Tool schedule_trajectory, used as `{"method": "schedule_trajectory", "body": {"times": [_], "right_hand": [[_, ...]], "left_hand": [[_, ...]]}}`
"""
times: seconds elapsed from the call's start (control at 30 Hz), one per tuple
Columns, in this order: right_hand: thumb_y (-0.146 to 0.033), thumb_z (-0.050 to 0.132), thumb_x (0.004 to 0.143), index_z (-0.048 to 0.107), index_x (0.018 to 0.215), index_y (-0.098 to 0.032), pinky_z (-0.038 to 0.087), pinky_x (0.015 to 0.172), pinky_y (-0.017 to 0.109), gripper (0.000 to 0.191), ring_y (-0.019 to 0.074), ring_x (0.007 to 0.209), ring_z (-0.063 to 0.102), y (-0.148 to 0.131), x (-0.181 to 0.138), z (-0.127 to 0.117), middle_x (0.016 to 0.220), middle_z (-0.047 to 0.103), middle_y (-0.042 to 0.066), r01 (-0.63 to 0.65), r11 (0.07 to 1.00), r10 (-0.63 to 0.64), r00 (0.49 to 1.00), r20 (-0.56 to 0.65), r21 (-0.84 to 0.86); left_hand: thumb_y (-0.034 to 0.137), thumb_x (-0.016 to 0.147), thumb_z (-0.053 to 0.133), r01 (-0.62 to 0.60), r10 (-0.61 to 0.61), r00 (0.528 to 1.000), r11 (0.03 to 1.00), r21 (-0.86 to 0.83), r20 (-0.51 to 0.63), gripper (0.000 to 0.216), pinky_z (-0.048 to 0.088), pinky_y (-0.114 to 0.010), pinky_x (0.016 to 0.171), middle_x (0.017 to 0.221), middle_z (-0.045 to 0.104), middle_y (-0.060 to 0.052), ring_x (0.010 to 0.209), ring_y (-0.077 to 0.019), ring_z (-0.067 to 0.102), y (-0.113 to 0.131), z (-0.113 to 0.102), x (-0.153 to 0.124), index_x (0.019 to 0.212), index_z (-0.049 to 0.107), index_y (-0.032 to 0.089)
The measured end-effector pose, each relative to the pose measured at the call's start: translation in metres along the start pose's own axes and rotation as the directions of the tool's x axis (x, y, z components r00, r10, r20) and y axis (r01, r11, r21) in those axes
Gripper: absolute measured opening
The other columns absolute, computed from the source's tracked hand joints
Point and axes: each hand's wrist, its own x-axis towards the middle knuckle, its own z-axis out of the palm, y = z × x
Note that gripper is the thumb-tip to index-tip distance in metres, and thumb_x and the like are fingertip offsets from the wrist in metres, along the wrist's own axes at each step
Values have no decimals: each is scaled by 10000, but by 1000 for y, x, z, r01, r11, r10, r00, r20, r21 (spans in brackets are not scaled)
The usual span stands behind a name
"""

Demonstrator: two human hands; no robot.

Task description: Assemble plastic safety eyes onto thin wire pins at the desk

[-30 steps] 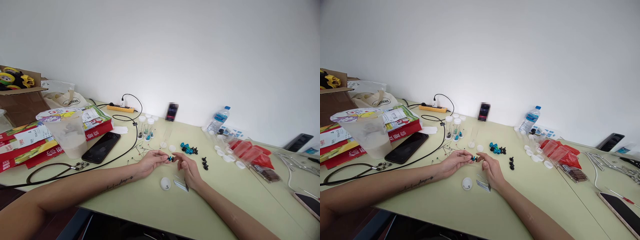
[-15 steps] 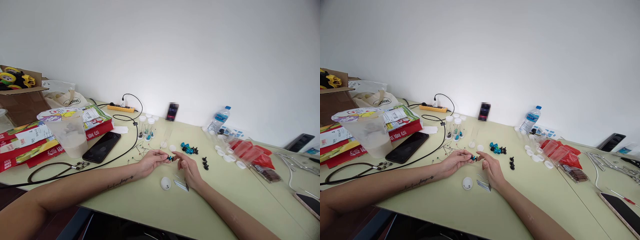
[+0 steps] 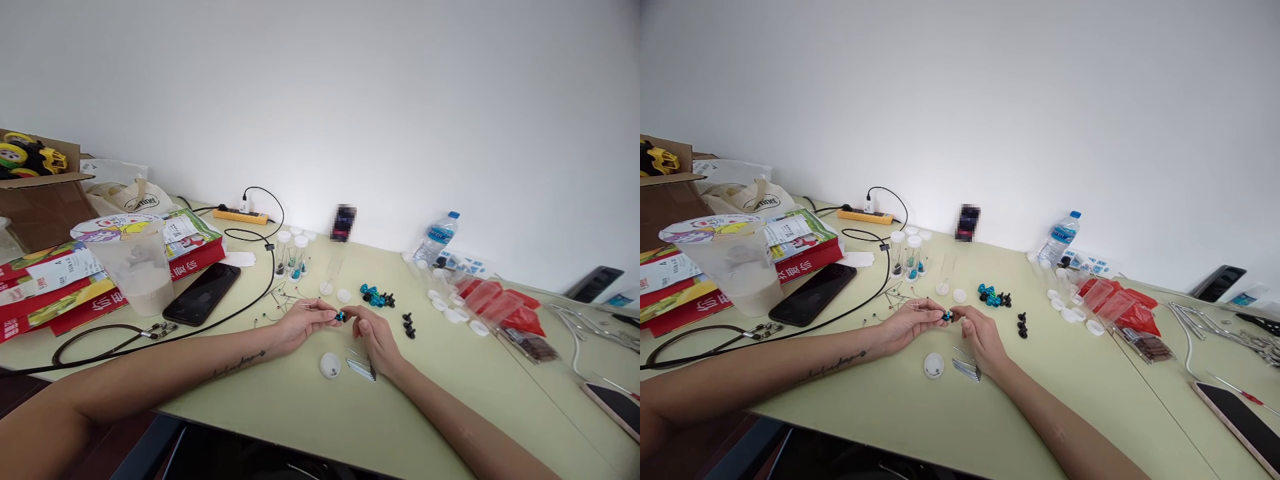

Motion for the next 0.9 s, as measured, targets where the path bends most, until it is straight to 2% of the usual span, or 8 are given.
{"method": "schedule_trajectory", "body": {"times": [0.9], "right_hand": [[-452,174,934,511,1076,-200,441,650,284,444,159,643,558,-2,1,0,744,590,35,-1,999,3,999,42,-45]], "left_hand": [[213,604,768,-3,3,1000,1000,-16,-7,255,440,-343,900,791,666,-61,817,-193,649,1,1,0,786,629,101]]}}
